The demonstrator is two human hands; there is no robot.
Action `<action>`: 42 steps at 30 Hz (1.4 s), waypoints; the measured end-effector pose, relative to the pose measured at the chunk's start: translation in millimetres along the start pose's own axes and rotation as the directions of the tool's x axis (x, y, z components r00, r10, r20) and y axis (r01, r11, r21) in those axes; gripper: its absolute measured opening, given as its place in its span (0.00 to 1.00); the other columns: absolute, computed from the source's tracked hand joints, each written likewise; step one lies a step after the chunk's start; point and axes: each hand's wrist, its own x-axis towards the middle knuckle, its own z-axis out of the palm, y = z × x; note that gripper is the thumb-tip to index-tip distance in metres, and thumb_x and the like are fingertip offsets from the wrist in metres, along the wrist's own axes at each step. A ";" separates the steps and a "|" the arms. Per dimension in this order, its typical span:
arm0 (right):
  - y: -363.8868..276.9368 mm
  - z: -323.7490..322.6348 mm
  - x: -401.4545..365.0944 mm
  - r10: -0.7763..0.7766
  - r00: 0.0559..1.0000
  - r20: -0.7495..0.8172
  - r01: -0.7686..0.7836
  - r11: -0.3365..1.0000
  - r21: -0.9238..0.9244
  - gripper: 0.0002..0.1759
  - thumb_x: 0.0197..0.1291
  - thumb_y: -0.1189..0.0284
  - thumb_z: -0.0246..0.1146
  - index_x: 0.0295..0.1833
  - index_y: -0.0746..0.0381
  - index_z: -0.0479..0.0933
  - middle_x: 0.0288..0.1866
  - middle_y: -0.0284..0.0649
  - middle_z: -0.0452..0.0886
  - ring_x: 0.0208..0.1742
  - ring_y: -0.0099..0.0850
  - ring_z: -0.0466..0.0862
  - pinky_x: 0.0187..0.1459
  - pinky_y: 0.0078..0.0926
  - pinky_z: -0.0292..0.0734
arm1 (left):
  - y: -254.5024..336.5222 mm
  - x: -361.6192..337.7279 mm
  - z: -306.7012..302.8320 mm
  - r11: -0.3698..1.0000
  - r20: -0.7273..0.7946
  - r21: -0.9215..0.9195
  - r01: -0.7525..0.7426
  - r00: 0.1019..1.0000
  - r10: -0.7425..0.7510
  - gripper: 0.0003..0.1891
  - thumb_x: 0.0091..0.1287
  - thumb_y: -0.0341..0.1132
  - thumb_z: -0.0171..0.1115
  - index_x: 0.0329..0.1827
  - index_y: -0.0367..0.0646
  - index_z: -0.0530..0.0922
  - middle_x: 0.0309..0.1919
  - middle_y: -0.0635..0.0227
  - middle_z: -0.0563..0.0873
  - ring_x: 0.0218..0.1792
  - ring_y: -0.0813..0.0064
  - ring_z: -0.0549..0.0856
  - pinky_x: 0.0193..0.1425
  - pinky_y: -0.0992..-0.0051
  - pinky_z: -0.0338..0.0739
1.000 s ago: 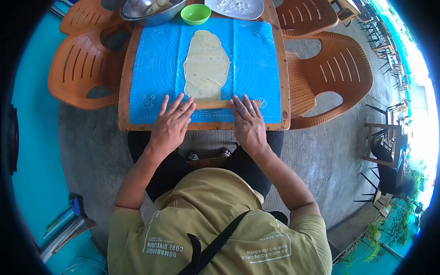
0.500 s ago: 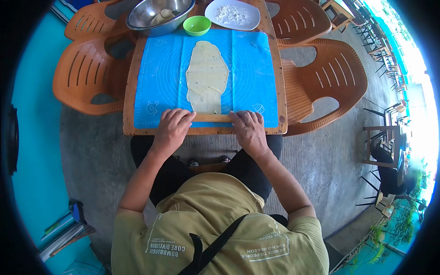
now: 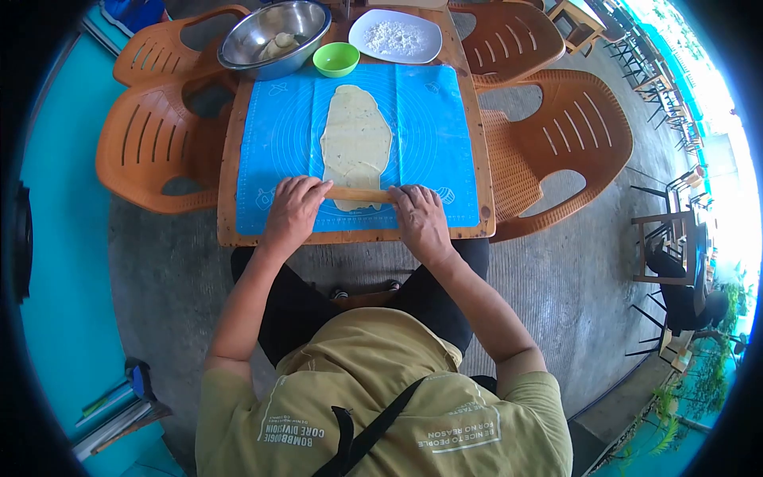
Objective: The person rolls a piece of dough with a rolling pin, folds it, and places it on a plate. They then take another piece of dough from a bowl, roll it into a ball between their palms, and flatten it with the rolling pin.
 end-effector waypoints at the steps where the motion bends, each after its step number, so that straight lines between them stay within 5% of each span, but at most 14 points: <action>1: 0.7 2.4 -0.5 0.018 0.999 0.030 -0.019 0.999 0.030 0.23 0.69 0.78 0.65 0.69 0.63 0.79 0.63 0.47 0.82 0.70 0.49 0.80 0.75 0.51 0.71 | -3.6 -3.3 7.0 0.999 0.033 0.007 0.036 0.999 -0.036 0.19 0.77 0.29 0.64 0.69 0.41 0.83 0.62 0.63 0.85 0.68 0.62 0.82 0.79 0.54 0.69; 5: -3.7 12.6 -8.1 0.005 1.000 0.026 -0.002 0.989 -0.150 0.27 0.76 0.71 0.62 0.77 0.65 0.74 0.77 0.53 0.76 0.84 0.53 0.69 0.85 0.57 0.59 | 7.3 -5.5 9.5 0.987 0.103 0.140 0.075 0.991 -0.090 0.25 0.86 0.42 0.55 0.80 0.38 0.75 0.82 0.57 0.75 0.86 0.62 0.68 0.91 0.49 0.54; 7: -14.0 10.9 -7.0 0.100 0.987 0.128 -0.084 0.989 -0.124 0.35 0.81 0.62 0.58 0.85 0.68 0.63 0.88 0.56 0.63 0.92 0.56 0.54 0.89 0.60 0.46 | 10.1 -3.8 10.5 0.986 0.130 0.135 0.102 0.984 -0.119 0.29 0.87 0.46 0.51 0.82 0.36 0.71 0.85 0.56 0.71 0.88 0.62 0.63 0.93 0.49 0.49; 10: -14.2 10.2 0.0 0.117 0.976 0.183 -0.082 0.979 -0.188 0.41 0.83 0.55 0.54 0.89 0.70 0.55 0.91 0.57 0.58 0.93 0.57 0.50 0.89 0.60 0.42 | 13.4 3.1 10.6 0.978 0.163 0.158 0.133 0.974 -0.159 0.34 0.89 0.51 0.44 0.86 0.33 0.65 0.88 0.53 0.64 0.90 0.60 0.56 0.94 0.50 0.43; 23: 27.3 21.9 64.7 0.198 0.959 0.205 -0.149 0.961 -0.232 0.40 0.87 0.50 0.43 0.88 0.69 0.57 0.90 0.60 0.58 0.92 0.59 0.52 0.89 0.62 0.41 | -13.3 67.1 34.1 0.924 0.335 0.280 0.262 0.875 -0.350 0.41 0.89 0.59 0.29 0.88 0.29 0.56 0.90 0.49 0.56 0.92 0.58 0.46 0.94 0.50 0.31; 42: 78.6 45.4 133.9 0.325 0.918 0.227 -0.263 0.927 -0.267 0.42 0.85 0.47 0.39 0.92 0.62 0.50 0.94 0.58 0.49 0.94 0.56 0.42 0.90 0.61 0.30 | -60.2 134.7 67.3 0.877 0.336 0.328 0.350 0.825 -0.455 0.39 0.89 0.57 0.28 0.93 0.40 0.47 0.92 0.52 0.47 0.93 0.56 0.40 0.92 0.43 0.26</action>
